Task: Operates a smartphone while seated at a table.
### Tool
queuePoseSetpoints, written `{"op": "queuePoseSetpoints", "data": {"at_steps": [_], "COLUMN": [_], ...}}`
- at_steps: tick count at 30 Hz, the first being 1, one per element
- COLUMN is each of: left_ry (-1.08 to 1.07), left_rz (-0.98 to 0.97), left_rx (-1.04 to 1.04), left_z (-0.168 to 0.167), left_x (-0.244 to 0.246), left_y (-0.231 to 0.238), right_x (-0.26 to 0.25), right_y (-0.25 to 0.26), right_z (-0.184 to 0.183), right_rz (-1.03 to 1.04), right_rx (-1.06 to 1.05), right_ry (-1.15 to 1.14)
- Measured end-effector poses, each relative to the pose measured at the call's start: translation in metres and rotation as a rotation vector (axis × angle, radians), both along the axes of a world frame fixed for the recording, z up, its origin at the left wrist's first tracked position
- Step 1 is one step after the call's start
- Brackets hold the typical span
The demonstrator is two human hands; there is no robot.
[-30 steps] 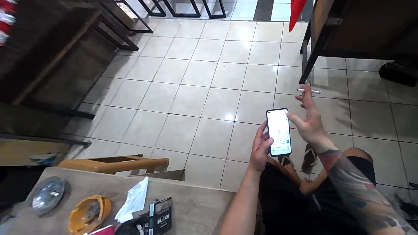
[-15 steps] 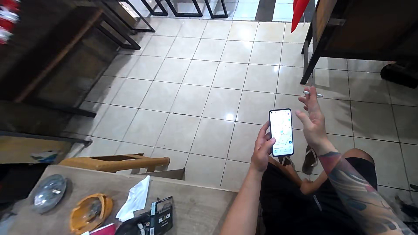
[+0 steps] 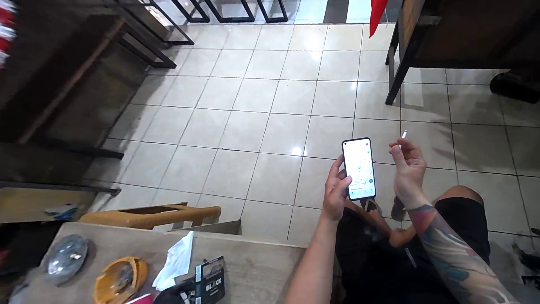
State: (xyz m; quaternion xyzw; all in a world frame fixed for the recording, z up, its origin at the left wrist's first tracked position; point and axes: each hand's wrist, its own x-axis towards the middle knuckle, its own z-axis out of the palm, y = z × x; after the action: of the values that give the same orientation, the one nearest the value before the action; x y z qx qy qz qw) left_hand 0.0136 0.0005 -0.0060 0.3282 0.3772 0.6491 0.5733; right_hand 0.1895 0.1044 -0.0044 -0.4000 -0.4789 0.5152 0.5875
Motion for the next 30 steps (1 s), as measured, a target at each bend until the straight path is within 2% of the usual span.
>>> {"op": "queuePoseSetpoints", "data": {"at_steps": [8, 18, 30], "left_ry": [0.036, 0.034, 0.054], "left_rz": [-0.023, -0.029, -0.048], "left_rx": [-0.007, -0.021, 0.000], "left_z": [0.000, -0.001, 0.000], "left_x": [0.000, 0.000, 0.000], "left_y": [0.000, 0.000, -0.001], "right_x": [-0.004, -0.002, -0.005], "right_y": [-0.007, -0.007, -0.009], "right_z": [0.001, 0.010, 0.018], "right_rz": [0.056, 0.408, 0.478], "right_rx": [0.004, -0.067, -0.058], "right_ry": [-0.023, 0.021, 0.002]}}
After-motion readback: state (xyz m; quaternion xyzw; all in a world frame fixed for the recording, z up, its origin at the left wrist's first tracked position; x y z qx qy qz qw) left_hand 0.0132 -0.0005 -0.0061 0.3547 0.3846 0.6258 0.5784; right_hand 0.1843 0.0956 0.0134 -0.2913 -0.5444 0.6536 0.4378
